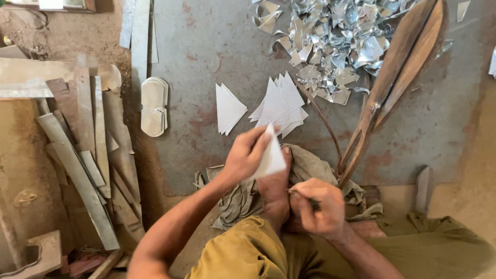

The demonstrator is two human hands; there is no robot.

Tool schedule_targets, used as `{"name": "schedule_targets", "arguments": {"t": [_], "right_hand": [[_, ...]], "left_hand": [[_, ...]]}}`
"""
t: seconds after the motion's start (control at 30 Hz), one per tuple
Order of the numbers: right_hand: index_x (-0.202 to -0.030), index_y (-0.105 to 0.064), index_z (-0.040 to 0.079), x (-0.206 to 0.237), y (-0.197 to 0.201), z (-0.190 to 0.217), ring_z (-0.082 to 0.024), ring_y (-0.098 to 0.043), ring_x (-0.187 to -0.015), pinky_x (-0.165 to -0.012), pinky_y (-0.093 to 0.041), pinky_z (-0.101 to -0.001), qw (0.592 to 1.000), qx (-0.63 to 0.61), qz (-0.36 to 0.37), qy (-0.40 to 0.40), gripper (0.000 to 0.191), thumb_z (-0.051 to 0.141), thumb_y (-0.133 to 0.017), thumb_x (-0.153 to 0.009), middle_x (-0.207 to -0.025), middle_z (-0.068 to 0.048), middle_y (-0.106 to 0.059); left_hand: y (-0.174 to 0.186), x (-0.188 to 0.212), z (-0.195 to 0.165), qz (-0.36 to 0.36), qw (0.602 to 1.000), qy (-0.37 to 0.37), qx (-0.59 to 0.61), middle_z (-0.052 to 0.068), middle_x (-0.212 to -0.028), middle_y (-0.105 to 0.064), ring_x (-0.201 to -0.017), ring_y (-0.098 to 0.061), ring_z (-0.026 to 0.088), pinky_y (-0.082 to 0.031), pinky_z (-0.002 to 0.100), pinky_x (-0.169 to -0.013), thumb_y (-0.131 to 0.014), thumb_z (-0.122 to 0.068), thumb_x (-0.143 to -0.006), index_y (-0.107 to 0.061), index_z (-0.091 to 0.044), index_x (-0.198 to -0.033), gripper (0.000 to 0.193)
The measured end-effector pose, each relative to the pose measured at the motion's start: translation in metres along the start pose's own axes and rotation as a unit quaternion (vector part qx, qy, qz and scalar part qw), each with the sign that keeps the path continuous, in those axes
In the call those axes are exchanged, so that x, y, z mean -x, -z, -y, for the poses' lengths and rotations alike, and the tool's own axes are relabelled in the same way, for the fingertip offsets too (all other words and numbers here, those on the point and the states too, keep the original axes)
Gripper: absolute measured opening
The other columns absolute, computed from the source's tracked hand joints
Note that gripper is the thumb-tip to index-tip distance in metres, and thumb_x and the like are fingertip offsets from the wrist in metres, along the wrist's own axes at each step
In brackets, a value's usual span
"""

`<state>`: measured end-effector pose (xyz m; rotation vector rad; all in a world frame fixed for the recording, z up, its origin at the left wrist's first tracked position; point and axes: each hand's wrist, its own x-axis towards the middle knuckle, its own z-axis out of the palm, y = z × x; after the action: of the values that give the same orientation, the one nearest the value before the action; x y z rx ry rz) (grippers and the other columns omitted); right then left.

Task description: The person sits on the floor and cuts white paper into triangular pieces using scissors, adding each finished triangle to a growing pile on the floor beside piles of shiny cut shards. They occasionally reposition the paper and re-cut pieces.

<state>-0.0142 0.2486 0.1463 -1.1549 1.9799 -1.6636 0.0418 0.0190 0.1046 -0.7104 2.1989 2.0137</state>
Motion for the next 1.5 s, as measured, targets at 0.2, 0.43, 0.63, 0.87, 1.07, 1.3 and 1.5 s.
{"name": "schedule_targets", "arguments": {"t": [0.2, 0.43, 0.63, 0.87, 1.07, 1.3, 1.5], "right_hand": [[-0.116, -0.051, 0.002, 0.039, 0.006, -0.002, -0.018, -0.075, -0.087, -0.075, -0.061, -0.0293, 0.989, -0.006, -0.075, -0.128, 0.026, -0.007, -0.065, -0.096, -0.098, -0.014, -0.074], [-0.117, -0.058, -0.002, 0.074, -0.013, -0.024, -0.017, -0.076, -0.089, -0.081, -0.061, -0.0289, 0.964, -0.013, -0.099, -0.245, 0.026, -0.005, -0.068, -0.093, -0.098, -0.014, -0.076], [-0.119, -0.056, -0.002, 0.054, -0.021, -0.037, -0.015, -0.077, -0.088, -0.079, -0.061, -0.0277, 0.956, -0.065, -0.096, -0.269, 0.026, -0.005, -0.066, -0.094, -0.096, -0.014, -0.076], [-0.123, -0.05, -0.002, -0.01, -0.03, -0.023, -0.016, -0.072, -0.094, -0.084, -0.059, -0.0274, 0.972, -0.093, -0.125, -0.177, 0.026, -0.007, -0.061, -0.1, -0.11, -0.015, -0.073], [-0.116, -0.056, -0.004, -0.05, -0.032, -0.015, -0.021, -0.074, -0.091, -0.081, -0.061, -0.0322, 0.982, 0.065, -0.144, -0.1, 0.023, -0.006, -0.068, -0.097, -0.101, -0.017, -0.071], [-0.107, -0.06, -0.001, -0.063, -0.031, -0.01, -0.031, -0.07, -0.079, -0.072, -0.056, -0.0384, 0.975, 0.182, -0.125, 0.025, 0.019, -0.011, -0.07, -0.094, -0.09, -0.017, -0.068], [-0.107, -0.06, 0.002, -0.071, -0.039, -0.009, -0.029, -0.071, -0.079, -0.076, -0.059, -0.0433, 0.986, 0.127, -0.097, 0.051, 0.017, -0.009, -0.065, -0.094, -0.089, -0.014, -0.066]], "left_hand": [[0.026, -0.074, 0.034, -0.215, 0.871, -0.132, -0.422, 0.024, -0.14, -0.054, -0.123, -0.055, 0.043, -0.044, 0.053, -0.101, -0.075, -0.039, -0.094, -0.051, -0.013, -0.149, 0.066], [0.067, -0.057, 0.06, -0.265, 0.899, 0.046, -0.345, 0.022, -0.125, -0.053, -0.116, -0.054, 0.042, -0.046, 0.049, -0.096, -0.098, -0.023, -0.067, -0.039, -0.006, -0.15, 0.103], [0.065, -0.042, 0.044, -0.229, 0.92, 0.101, -0.3, 0.014, -0.099, -0.07, -0.088, -0.069, 0.026, -0.055, 0.034, -0.082, -0.092, -0.017, -0.091, -0.069, -0.014, -0.131, 0.046], [-0.003, 0.001, -0.013, -0.031, 0.91, -0.021, 0.414, 0.02, -0.119, -0.071, -0.096, -0.066, 0.015, -0.053, 0.03, -0.09, -0.047, -0.021, -0.112, -0.033, -0.001, -0.164, 0.057], [-0.022, -0.008, -0.044, 0.013, 0.856, -0.056, 0.513, 0.015, -0.106, -0.065, -0.113, -0.072, 0.033, -0.06, 0.043, -0.102, -0.045, -0.047, -0.113, -0.02, -0.002, -0.165, 0.073], [-0.023, -0.013, -0.052, -0.019, 0.894, -0.015, 0.447, 0.021, -0.108, -0.069, -0.103, -0.07, 0.036, -0.056, 0.04, -0.076, -0.03, -0.063, -0.106, -0.004, -0.012, -0.169, 0.085], [-0.023, -0.021, -0.047, -0.068, 0.888, -0.029, 0.455, 0.024, -0.103, -0.069, -0.1, -0.071, 0.038, -0.061, 0.041, -0.089, -0.028, -0.062, -0.106, 0.002, -0.013, -0.167, 0.084]]}}
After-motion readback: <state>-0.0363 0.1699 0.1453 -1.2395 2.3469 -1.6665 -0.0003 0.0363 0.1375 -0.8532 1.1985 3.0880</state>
